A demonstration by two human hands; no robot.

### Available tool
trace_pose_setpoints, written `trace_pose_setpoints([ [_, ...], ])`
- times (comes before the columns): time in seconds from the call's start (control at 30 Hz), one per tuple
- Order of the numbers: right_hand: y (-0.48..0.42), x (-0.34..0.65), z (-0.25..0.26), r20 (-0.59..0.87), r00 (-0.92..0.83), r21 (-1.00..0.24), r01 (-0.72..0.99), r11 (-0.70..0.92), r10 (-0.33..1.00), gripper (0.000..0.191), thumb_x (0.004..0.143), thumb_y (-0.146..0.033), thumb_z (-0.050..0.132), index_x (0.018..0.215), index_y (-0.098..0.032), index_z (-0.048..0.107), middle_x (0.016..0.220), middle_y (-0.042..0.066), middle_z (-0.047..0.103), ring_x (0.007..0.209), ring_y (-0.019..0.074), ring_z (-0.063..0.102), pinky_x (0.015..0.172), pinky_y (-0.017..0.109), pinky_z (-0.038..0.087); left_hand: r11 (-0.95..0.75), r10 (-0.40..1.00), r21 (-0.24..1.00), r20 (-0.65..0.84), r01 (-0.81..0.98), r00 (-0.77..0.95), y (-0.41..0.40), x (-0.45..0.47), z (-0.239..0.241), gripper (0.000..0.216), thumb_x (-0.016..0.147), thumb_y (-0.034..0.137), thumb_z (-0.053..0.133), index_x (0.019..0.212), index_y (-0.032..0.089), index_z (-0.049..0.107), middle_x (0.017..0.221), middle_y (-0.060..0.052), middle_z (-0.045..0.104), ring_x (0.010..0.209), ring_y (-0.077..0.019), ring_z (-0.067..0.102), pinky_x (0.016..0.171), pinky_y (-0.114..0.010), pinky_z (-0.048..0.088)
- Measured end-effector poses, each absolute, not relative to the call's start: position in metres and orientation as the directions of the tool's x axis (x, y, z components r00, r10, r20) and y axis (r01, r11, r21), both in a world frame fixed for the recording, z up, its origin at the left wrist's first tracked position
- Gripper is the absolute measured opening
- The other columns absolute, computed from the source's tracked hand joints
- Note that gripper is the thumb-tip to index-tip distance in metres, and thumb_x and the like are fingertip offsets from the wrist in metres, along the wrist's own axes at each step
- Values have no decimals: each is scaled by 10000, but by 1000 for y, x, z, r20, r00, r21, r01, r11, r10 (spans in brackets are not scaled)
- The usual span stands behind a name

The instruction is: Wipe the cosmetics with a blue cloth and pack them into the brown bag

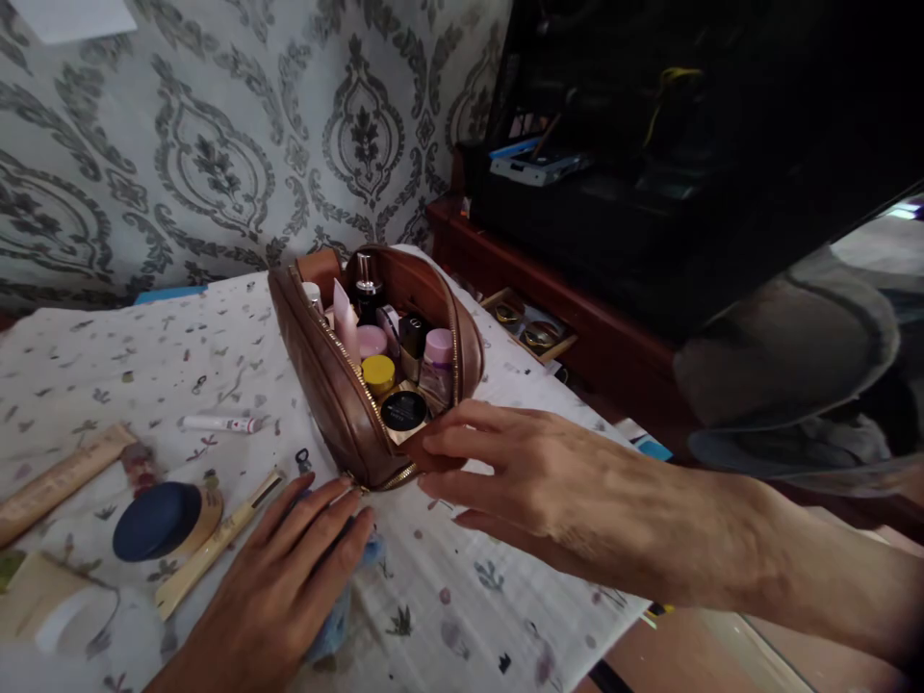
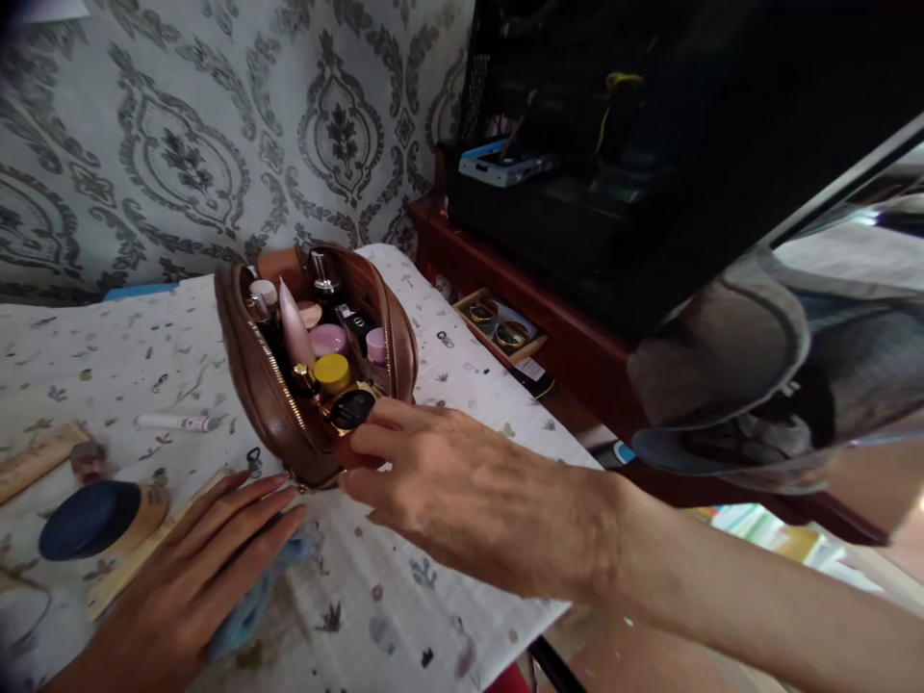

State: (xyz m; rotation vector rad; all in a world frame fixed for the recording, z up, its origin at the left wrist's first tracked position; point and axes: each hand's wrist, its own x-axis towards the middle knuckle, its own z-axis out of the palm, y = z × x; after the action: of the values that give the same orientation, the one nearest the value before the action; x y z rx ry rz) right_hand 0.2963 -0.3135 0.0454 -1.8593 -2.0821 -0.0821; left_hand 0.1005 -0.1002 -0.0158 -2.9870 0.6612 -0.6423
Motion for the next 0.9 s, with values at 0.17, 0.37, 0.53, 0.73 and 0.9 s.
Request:
trace_pose_setpoints([
  [0.17, -308, 299, 41, 264, -73, -145, 983, 115, 962, 207, 946, -135, 598, 1133, -179, 677, 1025, 93, 687, 980, 229, 597, 855, 390, 529, -920, -385, -84, 382, -383, 840, -100, 101, -24, 476, 880, -11, 336, 1175, 112, 688, 1149, -100, 720, 1148, -215, 587, 1109, -354, 403],
  [0.37, -300, 299, 30, 288, -90, -109, 986, 126, 953, 184, 939, -99, 571, 1084, -150, 673, 1031, 111, 680, 962, 235, 584, 842, 397, 520, -956, -276, -17, 373, -291, 886, -105, 90, -45, 540, 829, -54, 324, 1228, 120, 642, 1183, -109, 698, 1142, -225, 584, 1014, -363, 444],
  [0.53, -300, 291, 23, 363, -68, -73, 992, 102, 929, 202, 949, -83, 545, 1088, -149, 676, 1050, 119, 697, 1004, 251, 606, 870, 412, 524, -968, -222, 83, 155, -237, 963, -105, 76, -40, 671, 785, 15, 467, 1428, 199, 513, 1353, -122, 615, 1259, -289, 533, 1063, -483, 438],
  [0.73, -295, 275, 16, 514, -52, -27, 997, 77, 856, 210, 999, -146, 492, 1116, -134, 666, 1038, 117, 721, 998, 262, 642, 869, 416, 531, -941, -251, 250, -54, -230, 967, -103, 58, -28, 685, 860, 353, 668, 1494, 255, 429, 1520, -131, 480, 1434, -357, 381, 1182, -612, 299],
  [0.9, -292, 270, 16, 565, -80, 45, 997, 67, 821, 208, 1013, -169, 474, 1091, -161, 667, 1021, 101, 739, 944, 265, 667, 810, 420, 545, -947, -204, 242, 49, -210, 978, -100, 43, -33, 472, 983, 503, 537, 1346, 201, 564, 1410, -141, 580, 1351, -303, 483, 1150, -525, 369],
])
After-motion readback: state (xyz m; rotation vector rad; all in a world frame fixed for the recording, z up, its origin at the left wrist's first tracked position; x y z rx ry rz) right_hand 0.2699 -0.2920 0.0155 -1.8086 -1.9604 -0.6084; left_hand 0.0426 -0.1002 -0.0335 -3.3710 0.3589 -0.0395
